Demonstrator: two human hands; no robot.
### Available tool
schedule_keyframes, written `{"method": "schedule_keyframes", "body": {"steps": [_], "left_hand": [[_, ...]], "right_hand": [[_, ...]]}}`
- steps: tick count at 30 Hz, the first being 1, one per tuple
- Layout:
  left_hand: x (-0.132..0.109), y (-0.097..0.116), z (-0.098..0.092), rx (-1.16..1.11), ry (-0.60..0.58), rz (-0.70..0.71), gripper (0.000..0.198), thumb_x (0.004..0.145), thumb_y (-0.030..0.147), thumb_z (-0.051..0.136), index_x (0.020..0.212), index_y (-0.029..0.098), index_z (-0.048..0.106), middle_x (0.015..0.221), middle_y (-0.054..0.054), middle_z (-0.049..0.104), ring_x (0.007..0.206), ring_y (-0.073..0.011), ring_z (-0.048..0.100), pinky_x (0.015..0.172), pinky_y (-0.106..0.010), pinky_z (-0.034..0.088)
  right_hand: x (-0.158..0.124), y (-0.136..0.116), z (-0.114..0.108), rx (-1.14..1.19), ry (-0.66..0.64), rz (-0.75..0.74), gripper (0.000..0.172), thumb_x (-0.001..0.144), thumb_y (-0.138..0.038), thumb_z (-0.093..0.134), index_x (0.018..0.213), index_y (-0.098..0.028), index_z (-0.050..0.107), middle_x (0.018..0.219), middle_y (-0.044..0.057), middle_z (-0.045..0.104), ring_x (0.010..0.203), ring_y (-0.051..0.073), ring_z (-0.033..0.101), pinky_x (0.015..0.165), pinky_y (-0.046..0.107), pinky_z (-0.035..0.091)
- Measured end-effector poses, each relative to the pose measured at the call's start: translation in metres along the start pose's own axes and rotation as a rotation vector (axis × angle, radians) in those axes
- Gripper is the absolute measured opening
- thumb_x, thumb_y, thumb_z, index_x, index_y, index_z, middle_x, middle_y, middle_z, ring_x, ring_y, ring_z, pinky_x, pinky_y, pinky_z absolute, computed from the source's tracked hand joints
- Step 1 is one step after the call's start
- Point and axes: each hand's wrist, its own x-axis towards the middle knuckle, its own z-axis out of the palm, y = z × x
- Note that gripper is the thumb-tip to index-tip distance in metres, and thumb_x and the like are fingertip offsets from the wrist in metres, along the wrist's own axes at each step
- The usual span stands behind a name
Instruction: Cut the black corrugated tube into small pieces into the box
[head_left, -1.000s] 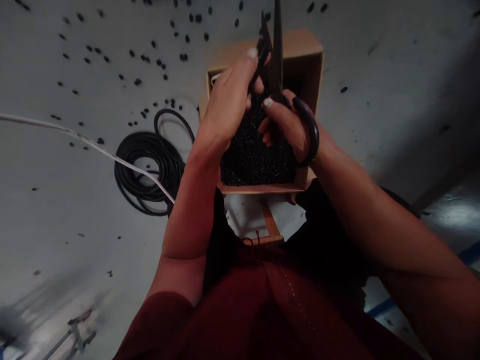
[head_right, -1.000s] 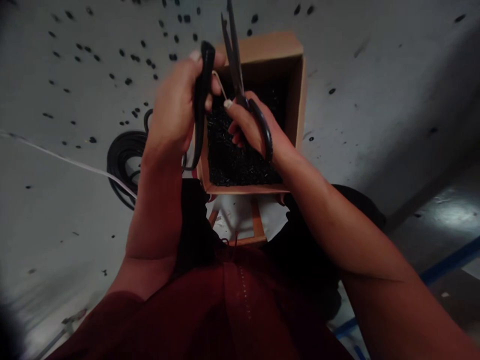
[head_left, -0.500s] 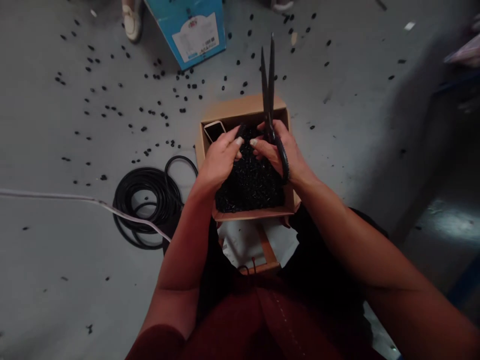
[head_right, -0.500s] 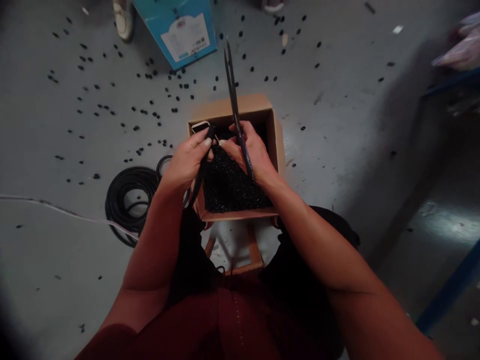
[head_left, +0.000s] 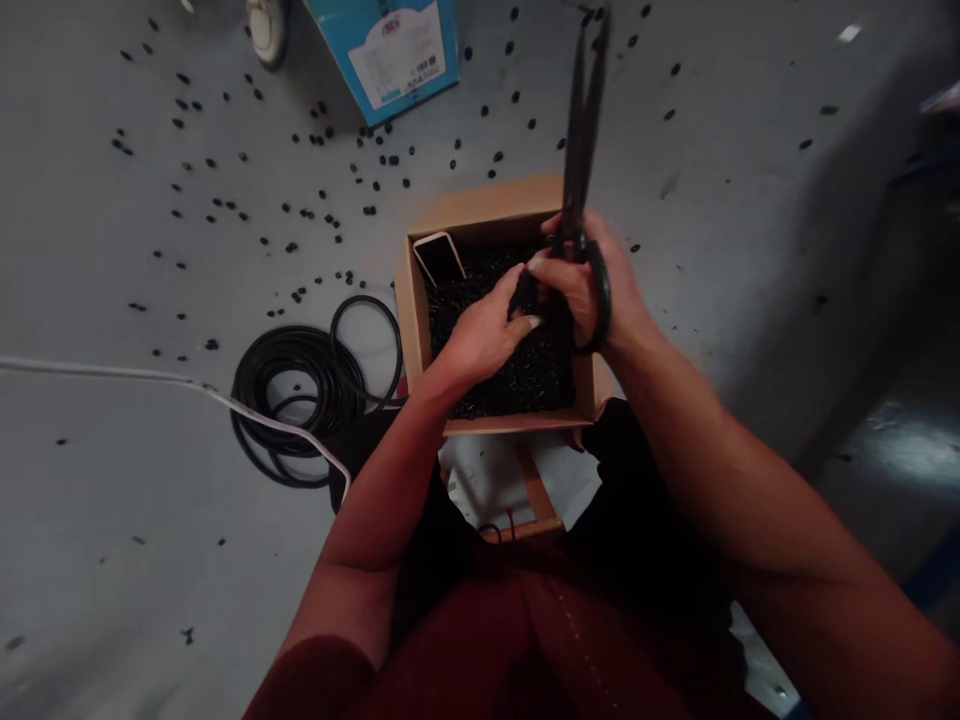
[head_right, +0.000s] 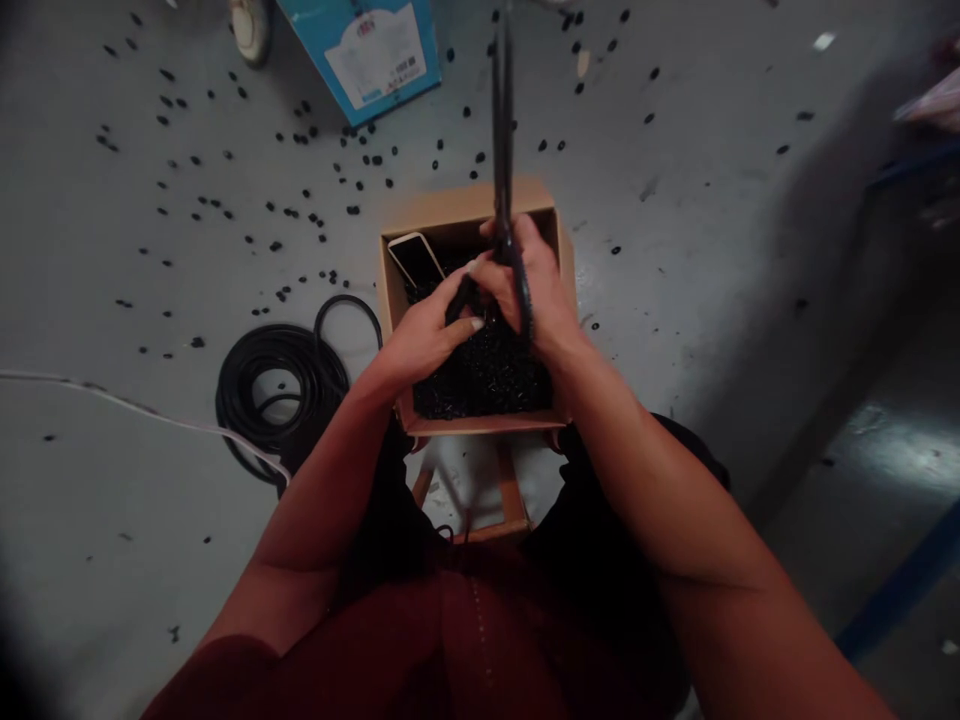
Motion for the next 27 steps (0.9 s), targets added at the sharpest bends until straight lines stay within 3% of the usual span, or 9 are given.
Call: {"method": "schedule_keyframes", "body": {"steps": [5,10,13,15,19,22,24,27], "left_hand": [[0.001,-0.005,-0.001,-0.121,-0.071,0.012,0.045,0.089,0.033,0.045,0.131,0.017,0.048,0.114,-0.008,0.065,0.105,-0.0228,0.06,0.092,-0.036,0.046],[-0.004,-0.013,0.004,0.043,-0.161,-0.038,0.035,0.086,0.023,0.049,0.12,0.017,0.054,0.108,-0.009,0.066,0.101,-0.0253,0.061,0.089,-0.038,0.046],[-0.006,-0.018,0.003,0.155,-0.18,-0.104,0.027,0.086,0.02,0.049,0.112,0.018,0.057,0.1,-0.01,0.066,0.1,-0.027,0.061,0.088,-0.04,0.045],[-0.008,-0.02,-0.007,0.272,-0.06,-0.154,0.025,0.089,0.018,0.043,0.11,0.02,0.058,0.101,-0.011,0.064,0.102,-0.0278,0.059,0.09,-0.043,0.043],[-0.018,-0.02,-0.046,0.46,0.403,-0.189,0.034,0.094,0.024,0.029,0.111,0.027,0.058,0.116,-0.011,0.058,0.117,-0.0305,0.047,0.103,-0.05,0.029],[-0.025,-0.025,-0.062,0.476,0.527,-0.198,0.034,0.094,0.025,0.029,0.108,0.024,0.06,0.117,-0.012,0.058,0.123,-0.0323,0.041,0.108,-0.052,0.02],[-0.026,-0.031,-0.058,0.45,0.446,-0.197,0.03,0.093,0.023,0.033,0.104,0.018,0.06,0.11,-0.014,0.061,0.122,-0.0323,0.043,0.108,-0.051,0.021],[-0.024,-0.035,-0.042,0.376,0.151,-0.203,0.021,0.089,0.025,0.045,0.098,0.015,0.061,0.097,-0.012,0.065,0.113,-0.031,0.052,0.102,-0.047,0.033]], "right_hand": [[0.006,-0.009,-0.013,0.139,0.017,-0.026,0.032,0.068,-0.012,0.063,0.094,-0.024,0.049,0.073,-0.003,0.059,0.051,0.011,0.052,0.05,0.027,0.042],[0.012,-0.012,-0.027,0.268,0.155,-0.114,0.036,0.058,-0.008,0.061,0.089,-0.025,0.056,0.069,-0.001,0.062,0.054,0.013,0.055,0.049,0.029,0.04],[0.014,-0.012,-0.036,0.266,0.199,-0.156,0.031,0.06,-0.009,0.057,0.082,-0.03,0.059,0.064,-0.003,0.058,0.056,0.016,0.057,0.053,0.034,0.04],[0.014,-0.012,-0.037,0.24,0.233,-0.179,0.026,0.062,-0.009,0.056,0.075,-0.032,0.06,0.062,-0.004,0.056,0.058,0.016,0.059,0.056,0.037,0.04],[0.008,-0.013,-0.019,0.35,0.148,-0.148,0.034,0.057,-0.006,0.058,0.081,-0.03,0.06,0.064,-0.003,0.059,0.055,0.016,0.058,0.057,0.038,0.044],[0.005,-0.009,-0.001,0.382,0.056,-0.064,0.038,0.052,-0.006,0.059,0.084,-0.028,0.056,0.065,-0.002,0.061,0.052,0.016,0.056,0.054,0.038,0.046],[0.006,-0.005,0.005,0.321,0.055,0.014,0.036,0.055,-0.008,0.06,0.084,-0.028,0.051,0.063,-0.003,0.06,0.049,0.016,0.055,0.051,0.036,0.045],[0.009,-0.002,0.007,0.234,0.099,0.053,0.033,0.059,-0.01,0.063,0.082,-0.028,0.048,0.063,-0.004,0.059,0.046,0.015,0.054,0.047,0.033,0.042]]}}
